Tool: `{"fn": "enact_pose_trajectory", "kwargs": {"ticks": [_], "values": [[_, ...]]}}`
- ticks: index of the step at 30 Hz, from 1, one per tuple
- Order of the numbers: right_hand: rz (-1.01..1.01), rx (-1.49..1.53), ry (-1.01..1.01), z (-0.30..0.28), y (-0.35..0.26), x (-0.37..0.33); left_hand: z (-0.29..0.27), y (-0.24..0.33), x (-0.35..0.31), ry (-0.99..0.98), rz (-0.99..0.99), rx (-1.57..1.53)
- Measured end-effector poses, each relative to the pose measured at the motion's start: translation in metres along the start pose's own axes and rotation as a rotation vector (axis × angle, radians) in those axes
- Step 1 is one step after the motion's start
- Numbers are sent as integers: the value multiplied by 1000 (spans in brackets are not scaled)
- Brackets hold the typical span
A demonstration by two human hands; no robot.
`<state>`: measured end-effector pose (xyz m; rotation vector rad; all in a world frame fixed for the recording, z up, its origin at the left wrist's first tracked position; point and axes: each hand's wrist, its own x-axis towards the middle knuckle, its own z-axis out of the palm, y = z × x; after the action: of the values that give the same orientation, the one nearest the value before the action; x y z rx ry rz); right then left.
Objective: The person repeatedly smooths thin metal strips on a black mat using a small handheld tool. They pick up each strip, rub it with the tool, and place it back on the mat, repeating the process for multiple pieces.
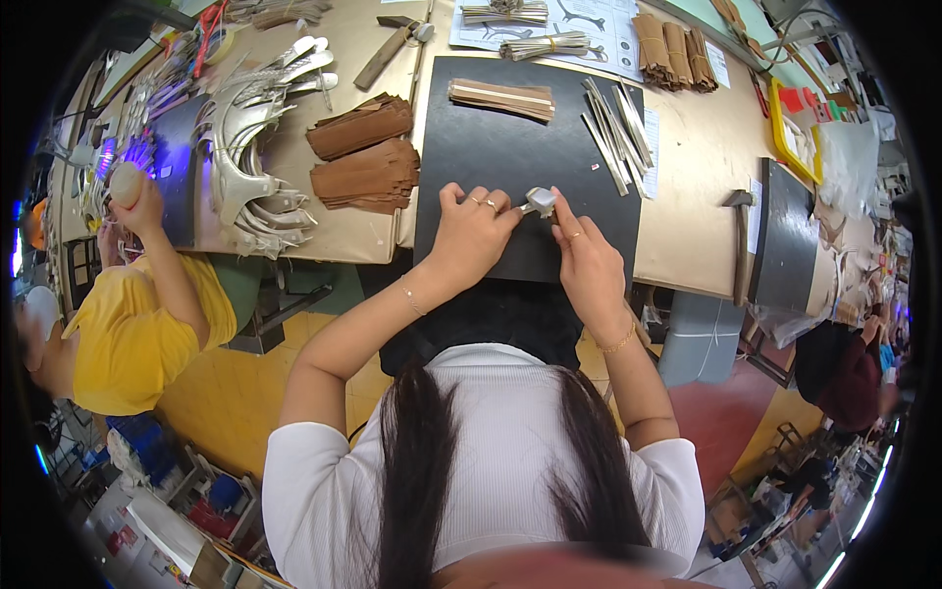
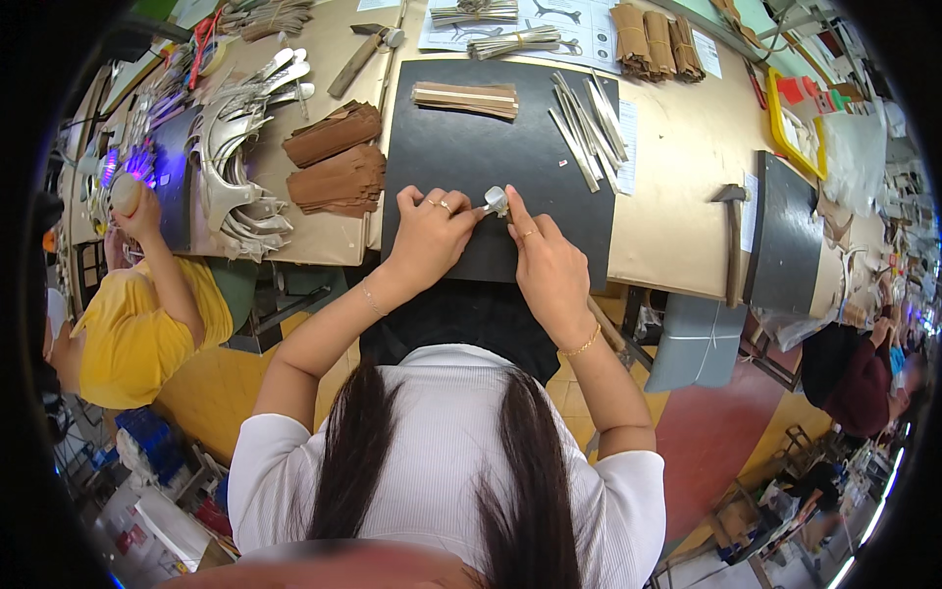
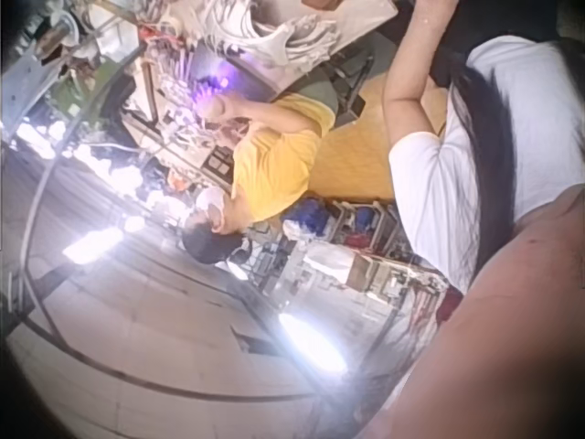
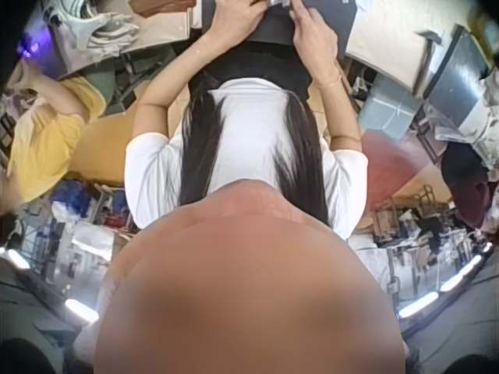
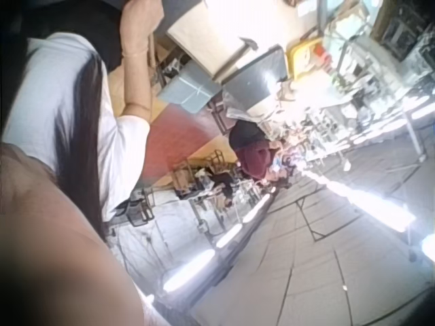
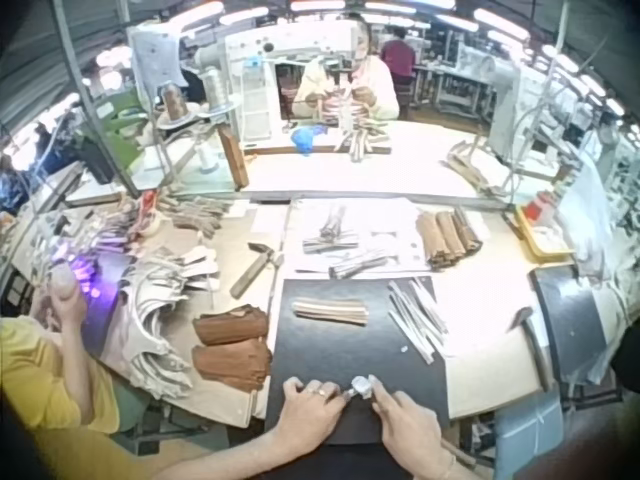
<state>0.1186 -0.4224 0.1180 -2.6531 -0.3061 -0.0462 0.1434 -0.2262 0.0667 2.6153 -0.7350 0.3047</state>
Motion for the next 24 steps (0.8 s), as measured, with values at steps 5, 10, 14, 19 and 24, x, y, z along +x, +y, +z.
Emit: {"fn": "enact_pose_trajectory", "kwargs": {"ticks": [5, 10, 14, 19, 24], "values": [[-13, -7, -25, 4, -3, -3, -2, 2, -2, 18, 0, 18], [-5, -41, -51, 0, 0, -3, -11, -7, -3, -51, -139, -216], [-35, 51, 28, -2, -4, -1, -11, 0, -5, -24, -9, 6], [-48, -4, -34, 0, -9, 0, -9, -1, -9, -4, -20, 1], [-45, -74, -122, -8, -3, 1, -11, -11, -12, -17, -128, -207]]}}
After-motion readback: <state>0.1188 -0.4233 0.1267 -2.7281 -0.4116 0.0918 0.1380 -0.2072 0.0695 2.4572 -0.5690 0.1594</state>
